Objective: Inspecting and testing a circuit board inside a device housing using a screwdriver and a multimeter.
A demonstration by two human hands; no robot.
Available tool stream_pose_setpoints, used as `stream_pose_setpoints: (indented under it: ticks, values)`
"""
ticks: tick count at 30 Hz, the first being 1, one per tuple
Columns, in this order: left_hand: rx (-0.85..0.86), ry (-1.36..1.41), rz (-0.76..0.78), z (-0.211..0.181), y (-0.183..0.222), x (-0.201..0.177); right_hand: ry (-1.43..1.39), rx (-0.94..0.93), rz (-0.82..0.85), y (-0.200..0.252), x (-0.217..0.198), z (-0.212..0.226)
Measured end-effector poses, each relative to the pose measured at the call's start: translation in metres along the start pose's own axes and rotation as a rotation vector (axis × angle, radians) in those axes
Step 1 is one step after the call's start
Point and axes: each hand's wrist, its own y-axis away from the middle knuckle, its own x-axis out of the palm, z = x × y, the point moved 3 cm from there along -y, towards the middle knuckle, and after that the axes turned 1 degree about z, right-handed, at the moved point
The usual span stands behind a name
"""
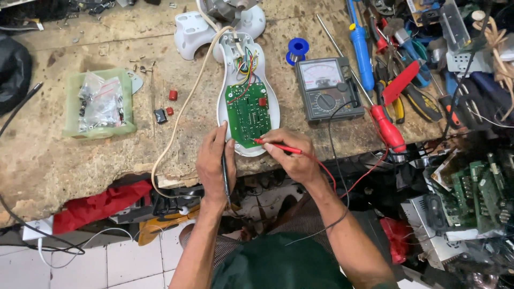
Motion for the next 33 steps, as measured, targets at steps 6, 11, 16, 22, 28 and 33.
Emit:
stream_pose_setpoints:
  ticks: [6,11,16,22,28,33]
  values:
    - [0.01,0.012,-0.003,0.001,0.001,0.001,-0.026,-0.032,-0.011,0.0,0.001,0.0]
    - [0.02,0.012,0.002,0.001,0.0,0.0,-0.033,-0.04,-0.011,0.0,0.004,-0.003]
    - [0.012,0.02,-0.006,0.009,0.006,0.005,-0.047,-0.03,0.005,-0.001,0.006,0.003]
    - [0.011,0.002,-0.012,0.005,0.003,0.003,-0.022,-0.075,0.019,0.0,0.007,-0.003]
    - [0.014,0.002,-0.015,0.011,0.009,0.007,-0.03,-0.078,0.021,-0.001,0.006,0.001]
    - [0.023,0.002,-0.017,0.004,0.004,0.002,-0.014,-0.082,-0.002,0.001,0.009,-0.001]
